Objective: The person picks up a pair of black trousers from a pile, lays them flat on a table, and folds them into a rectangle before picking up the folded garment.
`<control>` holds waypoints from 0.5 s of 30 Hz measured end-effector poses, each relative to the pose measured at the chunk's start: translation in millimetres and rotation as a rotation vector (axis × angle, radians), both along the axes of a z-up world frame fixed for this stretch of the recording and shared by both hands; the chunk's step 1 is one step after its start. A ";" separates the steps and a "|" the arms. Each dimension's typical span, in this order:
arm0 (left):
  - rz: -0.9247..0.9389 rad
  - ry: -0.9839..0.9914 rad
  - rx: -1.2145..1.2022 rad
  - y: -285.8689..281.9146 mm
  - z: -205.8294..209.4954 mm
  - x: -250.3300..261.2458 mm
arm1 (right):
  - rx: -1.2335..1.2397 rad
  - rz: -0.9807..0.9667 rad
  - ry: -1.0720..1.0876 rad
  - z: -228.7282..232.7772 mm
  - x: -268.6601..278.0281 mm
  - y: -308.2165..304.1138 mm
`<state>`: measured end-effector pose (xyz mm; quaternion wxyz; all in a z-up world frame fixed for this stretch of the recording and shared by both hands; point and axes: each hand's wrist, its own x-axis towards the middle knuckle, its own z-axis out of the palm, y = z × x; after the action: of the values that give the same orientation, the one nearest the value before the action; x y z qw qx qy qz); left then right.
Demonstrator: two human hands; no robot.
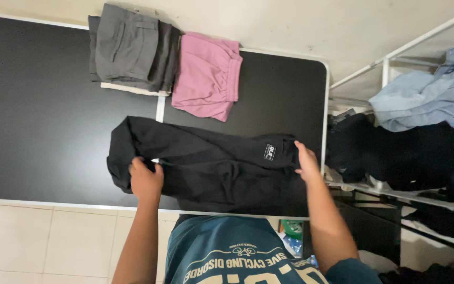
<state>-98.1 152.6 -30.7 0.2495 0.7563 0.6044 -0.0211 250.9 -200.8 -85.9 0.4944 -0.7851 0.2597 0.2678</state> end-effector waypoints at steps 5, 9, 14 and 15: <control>-0.121 -0.006 0.571 59.4 21.6 -2.1 | 0.109 0.342 0.279 18.5 26.1 -15.9; -0.337 0.165 0.340 120.0 -9.6 -22.8 | 0.361 0.187 0.288 48.3 36.1 -18.3; -0.266 0.127 0.137 175.4 -17.7 -47.7 | 0.213 0.206 0.063 67.8 38.2 -15.9; -0.213 -0.109 0.273 178.7 -11.3 -49.9 | 0.211 0.203 0.061 62.7 34.6 -13.8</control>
<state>-148.0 331.3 -42.0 0.1735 0.8430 0.5035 0.0756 285.5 -214.6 -23.2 0.5364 -0.7426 0.1645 0.3659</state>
